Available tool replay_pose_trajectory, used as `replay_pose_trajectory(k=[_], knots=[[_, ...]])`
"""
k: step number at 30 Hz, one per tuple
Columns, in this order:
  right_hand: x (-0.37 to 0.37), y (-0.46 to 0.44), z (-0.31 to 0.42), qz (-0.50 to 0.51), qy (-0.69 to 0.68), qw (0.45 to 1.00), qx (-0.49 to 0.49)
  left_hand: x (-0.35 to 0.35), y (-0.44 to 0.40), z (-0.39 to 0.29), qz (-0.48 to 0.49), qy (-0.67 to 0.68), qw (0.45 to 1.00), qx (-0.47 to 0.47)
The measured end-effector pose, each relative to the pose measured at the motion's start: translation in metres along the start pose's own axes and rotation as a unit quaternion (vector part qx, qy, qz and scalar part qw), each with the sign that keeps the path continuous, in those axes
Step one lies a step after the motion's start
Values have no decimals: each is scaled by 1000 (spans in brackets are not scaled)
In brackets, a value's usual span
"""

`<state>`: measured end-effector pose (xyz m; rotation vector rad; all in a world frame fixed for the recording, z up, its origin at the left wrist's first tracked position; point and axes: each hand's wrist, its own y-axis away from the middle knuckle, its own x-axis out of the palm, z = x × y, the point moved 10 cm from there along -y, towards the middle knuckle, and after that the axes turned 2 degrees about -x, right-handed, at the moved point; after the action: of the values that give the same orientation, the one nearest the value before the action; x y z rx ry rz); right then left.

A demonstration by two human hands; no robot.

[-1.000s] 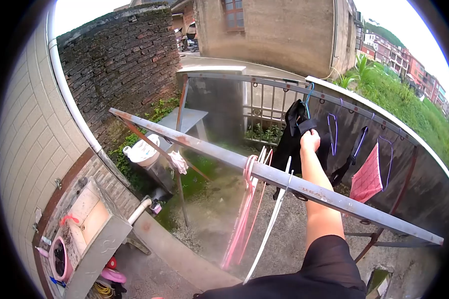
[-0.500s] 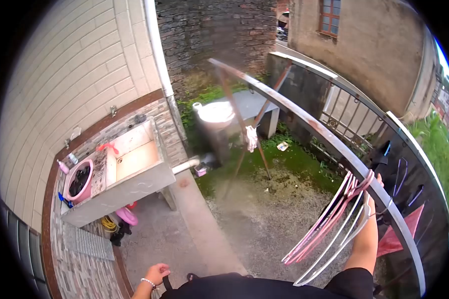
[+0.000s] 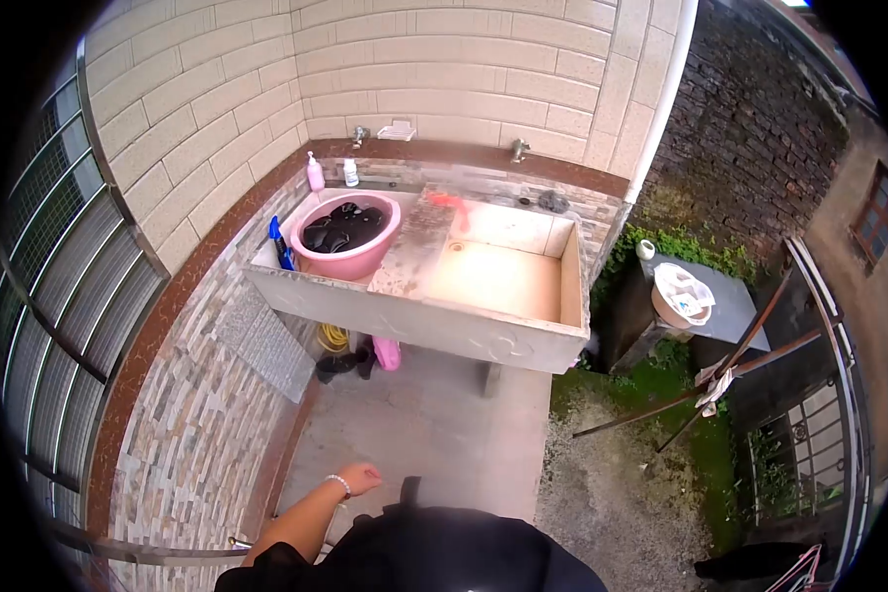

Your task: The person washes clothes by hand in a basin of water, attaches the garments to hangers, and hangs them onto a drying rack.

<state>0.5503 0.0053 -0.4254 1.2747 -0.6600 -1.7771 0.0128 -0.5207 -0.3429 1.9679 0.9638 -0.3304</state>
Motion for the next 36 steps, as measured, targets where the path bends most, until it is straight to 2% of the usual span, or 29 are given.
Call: replay_pose_trajectory(k=[2, 4, 6, 8, 9, 11, 12, 15, 16, 18, 20, 21, 23, 24, 25, 28, 30, 31, 32, 34, 35, 36], knots=[[36, -39, 97, 15, 170, 982, -83, -45, -13, 9, -22, 18, 1000, 6], [43, -70, 205, -22, 242, 952, -184, -85, -30, 26, -60, 16, 998, -4], [39, -60, 340, -52, 213, 937, -273, -117, -37, 41, -88, 43, 995, -12], [43, -48, 466, -38, 120, 930, -346, -140, -38, 40, -108, 100, 989, -12], [48, -27, 534, -48, 162, 912, -373, -148, -41, 44, -111, 128, 985, -14], [69, -17, 638, -29, 116, 889, -441, -153, -41, 59, -114, 186, 976, -22], [82, 20, 700, -9, 120, 871, -476, -157, -41, 67, -101, 216, 971, -31], [151, 42, 836, 86, 77, 828, -548, -177, -35, 103, -91, 329, 938, -62], [177, 52, 878, 109, 78, 824, -550, -194, -32, 114, -107, 285, 949, -79], [234, 78, 963, 140, 102, 763, -622, -237, -27, 137, -140, 192, 965, -111], [295, 90, 1044, 181, 123, 705, -675, -238, -39, 245, -256, 279, 917, -125], [326, 96, 1082, 203, 136, 682, -689, -253, -36, 248, -278, 350, 876, -182], [383, 105, 1152, 174, 203, 666, -697, -272, -1, 232, -311, 478, 768, -293], [417, 122, 1185, 191, 325, 607, -699, -278, -1, 231, -297, 501, 751, -311], [472, 63, 1210, 192, 222, 623, -725, -296, -3, 215, -304, 503, 755, -291], [545, 68, 1267, 82, 412, 567, -709, -326, -16, 183, -319, 467, 777, -276], [576, 72, 1289, 182, 484, 617, -593, -333, -26, 170, -304, 439, 790, -301], [595, 66, 1294, 196, 543, 585, -569, -328, -32, 173, -295, 440, 789, -311], [603, 56, 1300, 231, 567, 578, -540, -320, -35, 176, -285, 441, 788, -322], [613, 38, 1303, 299, 610, 559, -476, -319, -47, 164, -218, 387, 823, -353], [651, -11, 1301, 388, 533, 599, -454, -323, -54, 159, -185, 358, 840, -364], [636, -11, 1307, 409, 524, 595, -453, -335, -60, 156, -189, 322, 856, -358]])
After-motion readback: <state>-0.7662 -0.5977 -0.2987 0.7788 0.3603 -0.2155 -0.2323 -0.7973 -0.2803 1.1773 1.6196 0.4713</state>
